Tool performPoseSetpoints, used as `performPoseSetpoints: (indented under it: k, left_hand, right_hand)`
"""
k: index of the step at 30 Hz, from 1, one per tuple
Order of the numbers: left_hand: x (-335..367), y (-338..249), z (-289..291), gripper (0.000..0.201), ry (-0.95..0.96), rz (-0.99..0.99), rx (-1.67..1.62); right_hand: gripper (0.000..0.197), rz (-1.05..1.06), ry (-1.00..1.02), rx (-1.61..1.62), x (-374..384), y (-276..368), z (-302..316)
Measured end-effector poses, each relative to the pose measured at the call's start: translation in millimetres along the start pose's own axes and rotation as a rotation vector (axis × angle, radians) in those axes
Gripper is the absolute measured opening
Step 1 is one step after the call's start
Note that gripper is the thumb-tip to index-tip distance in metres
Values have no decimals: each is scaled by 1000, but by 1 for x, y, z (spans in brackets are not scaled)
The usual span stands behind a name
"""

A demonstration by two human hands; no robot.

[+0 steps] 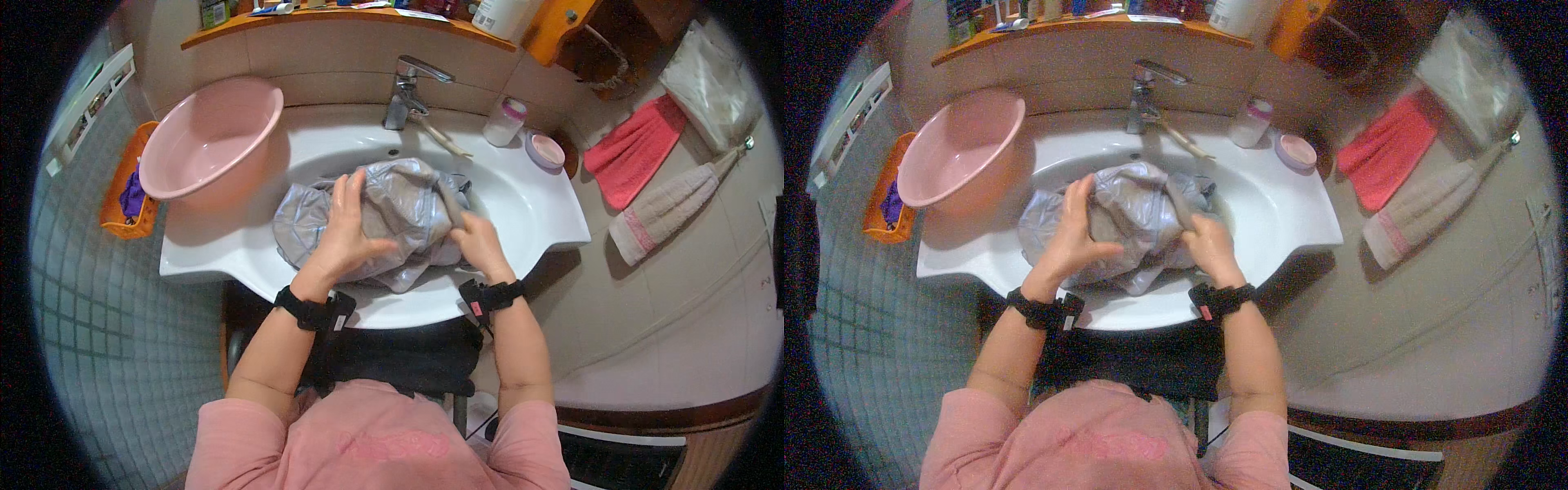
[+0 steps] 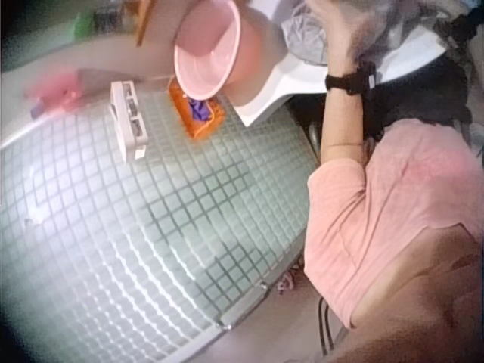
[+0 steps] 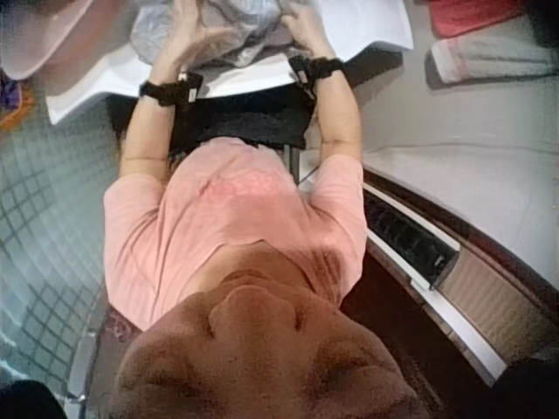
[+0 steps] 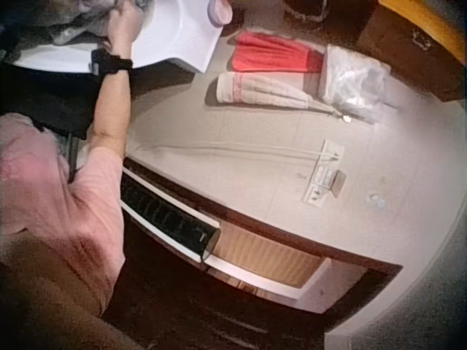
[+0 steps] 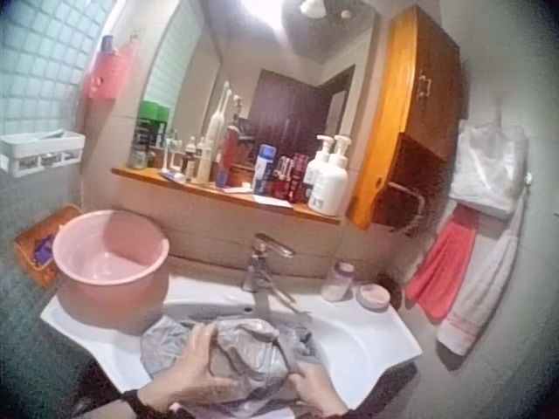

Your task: Hand washing a grey garment in a bathroom sink.

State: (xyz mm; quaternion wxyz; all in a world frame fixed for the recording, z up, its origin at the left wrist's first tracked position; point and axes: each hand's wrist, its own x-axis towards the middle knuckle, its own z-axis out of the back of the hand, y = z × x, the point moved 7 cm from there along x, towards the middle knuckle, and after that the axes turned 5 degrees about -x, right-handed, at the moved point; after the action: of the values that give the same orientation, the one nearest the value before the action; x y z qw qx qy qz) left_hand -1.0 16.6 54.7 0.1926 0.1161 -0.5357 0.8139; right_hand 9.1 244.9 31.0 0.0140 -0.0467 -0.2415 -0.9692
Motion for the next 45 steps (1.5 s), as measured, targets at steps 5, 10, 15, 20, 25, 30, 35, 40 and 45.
performPoseSetpoints:
  k: [5,10,15,20,25,30,35,40,45]
  left_hand:
    - [-6,4,0,102,157,-24,329]
    - [19,8,2,92,185,-49,475]
    - [54,18,6,67,87,-206,590]
    - [83,21,26,43,8,-220,701]
    - [43,21,4,56,230,-164,794]
    - [-4,21,-23,91,660,-115,919]
    - [-1,50,-30,97,761,-120,941]
    - [10,72,-44,105,934,20,925]
    - [20,85,-54,107,1009,6,928]
  right_hand:
    - [18,83,-343,418,11,27,71]
    - [14,87,-437,604,31,26,92]
    - [11,36,-588,340,57,-7,90]
    - [40,-1,-475,-95,49,-14,67]
    - [73,122,-162,-316,9,21,33]
    - [94,109,256,-297,9,-12,-34]
    - [89,-38,454,-364,27,-15,-63]
    - [85,-35,498,-326,40,-16,-69]
    - [87,-50,558,-292,51,-25,-79]
